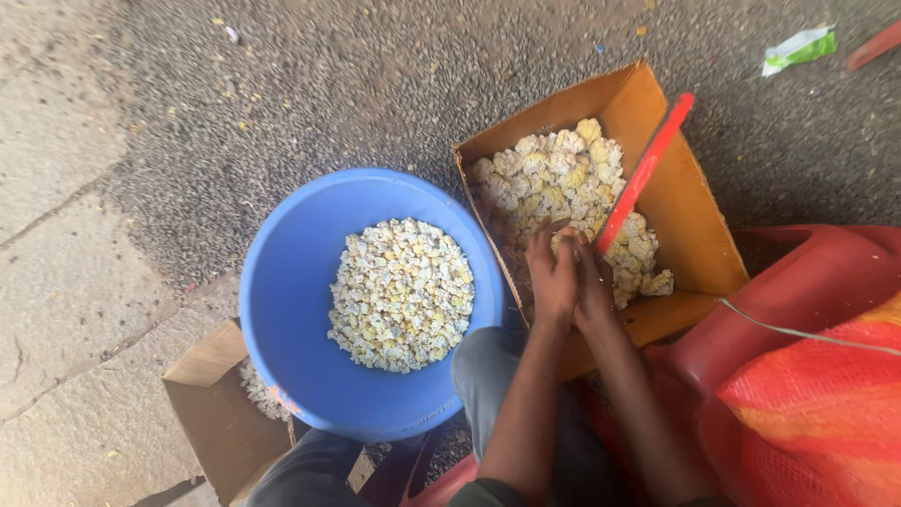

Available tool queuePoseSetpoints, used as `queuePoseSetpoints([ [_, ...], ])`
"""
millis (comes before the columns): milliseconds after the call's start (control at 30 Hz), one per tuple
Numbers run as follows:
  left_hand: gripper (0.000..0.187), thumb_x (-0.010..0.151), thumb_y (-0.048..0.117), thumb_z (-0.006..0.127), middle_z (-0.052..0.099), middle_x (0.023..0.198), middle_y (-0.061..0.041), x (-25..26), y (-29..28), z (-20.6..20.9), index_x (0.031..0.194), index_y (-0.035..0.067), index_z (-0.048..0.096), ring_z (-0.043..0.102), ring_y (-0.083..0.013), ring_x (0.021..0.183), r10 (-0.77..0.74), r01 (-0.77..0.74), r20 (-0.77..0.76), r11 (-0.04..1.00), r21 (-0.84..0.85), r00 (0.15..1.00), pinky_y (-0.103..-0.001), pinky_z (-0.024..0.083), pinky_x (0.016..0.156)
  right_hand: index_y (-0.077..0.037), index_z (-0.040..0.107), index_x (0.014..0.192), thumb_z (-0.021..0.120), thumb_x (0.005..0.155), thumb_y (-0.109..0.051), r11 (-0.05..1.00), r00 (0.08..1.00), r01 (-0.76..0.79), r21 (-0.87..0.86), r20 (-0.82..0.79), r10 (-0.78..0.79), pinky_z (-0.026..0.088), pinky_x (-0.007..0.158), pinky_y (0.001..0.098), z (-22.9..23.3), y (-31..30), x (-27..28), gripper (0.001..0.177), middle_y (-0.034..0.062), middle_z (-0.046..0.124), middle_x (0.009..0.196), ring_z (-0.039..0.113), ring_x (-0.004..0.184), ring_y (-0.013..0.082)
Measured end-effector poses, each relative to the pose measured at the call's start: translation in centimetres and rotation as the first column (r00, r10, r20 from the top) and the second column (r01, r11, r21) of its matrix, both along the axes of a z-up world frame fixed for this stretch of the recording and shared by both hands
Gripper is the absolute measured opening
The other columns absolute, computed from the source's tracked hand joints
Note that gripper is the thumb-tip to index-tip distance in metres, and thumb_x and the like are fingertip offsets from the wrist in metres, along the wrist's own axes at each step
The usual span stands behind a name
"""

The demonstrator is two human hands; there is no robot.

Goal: The person breaks apart cauliflower florets by hand and with a red plastic tool, placing the small pieces into a blue plastic bowl.

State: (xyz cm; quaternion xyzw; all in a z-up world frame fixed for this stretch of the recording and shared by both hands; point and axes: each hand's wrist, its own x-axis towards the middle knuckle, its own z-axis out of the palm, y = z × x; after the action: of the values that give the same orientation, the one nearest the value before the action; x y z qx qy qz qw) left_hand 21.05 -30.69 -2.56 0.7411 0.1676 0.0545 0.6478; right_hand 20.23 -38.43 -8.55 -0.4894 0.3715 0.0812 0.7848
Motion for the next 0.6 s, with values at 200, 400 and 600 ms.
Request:
queuePoseSetpoints([
  [200,0.042,0.110,0.034,0.055,0.062,0.135,-0.018,-5.3,10.2,10.8,0.135,0.000,0.058,0.057,-0.0301,0.128,-0.053,0.106,0.322,0.983,-0.151,0.945,-0.042,0.044,0.112,-0.012,0.060,0.093,0.057,0.105,-0.043,0.927,0.891,-0.345,-0.148,0.259,0.373,0.035,0.056,0.0265,13.9,5.1,-3.8,0.034,-0.0054,0.050,0.074,0.047,0.064,0.0063],
  [400,0.046,0.109,0.039,0.045,0.070,0.121,-0.014,-14.2,22.4,13.6,0.127,-0.001,0.060,0.068,-0.0218,0.110,0.269,-0.088,0.140,0.687,-0.721,0.953,-0.037,0.053,0.100,-0.010,0.052,0.083,0.063,0.103,-0.041,0.599,0.504,-0.781,-0.179,0.386,0.772,0.041,0.056,0.0268,19.3,14.4,-10.1,0.039,-0.0053,0.044,0.064,0.040,0.056,0.0047],
  [600,0.054,0.108,0.046,0.050,0.067,0.111,-0.008,-21.5,28.6,9.6,0.134,0.000,0.064,0.062,-0.0161,0.098,0.352,-0.284,0.008,0.769,-0.573,0.936,-0.033,0.053,0.084,-0.007,0.061,0.082,0.064,0.097,-0.041,0.205,0.118,-0.756,-0.622,0.179,0.977,0.039,0.054,0.0319,15.7,19.5,-15.2,0.037,-0.0025,0.049,0.063,0.045,0.059,0.0080],
])
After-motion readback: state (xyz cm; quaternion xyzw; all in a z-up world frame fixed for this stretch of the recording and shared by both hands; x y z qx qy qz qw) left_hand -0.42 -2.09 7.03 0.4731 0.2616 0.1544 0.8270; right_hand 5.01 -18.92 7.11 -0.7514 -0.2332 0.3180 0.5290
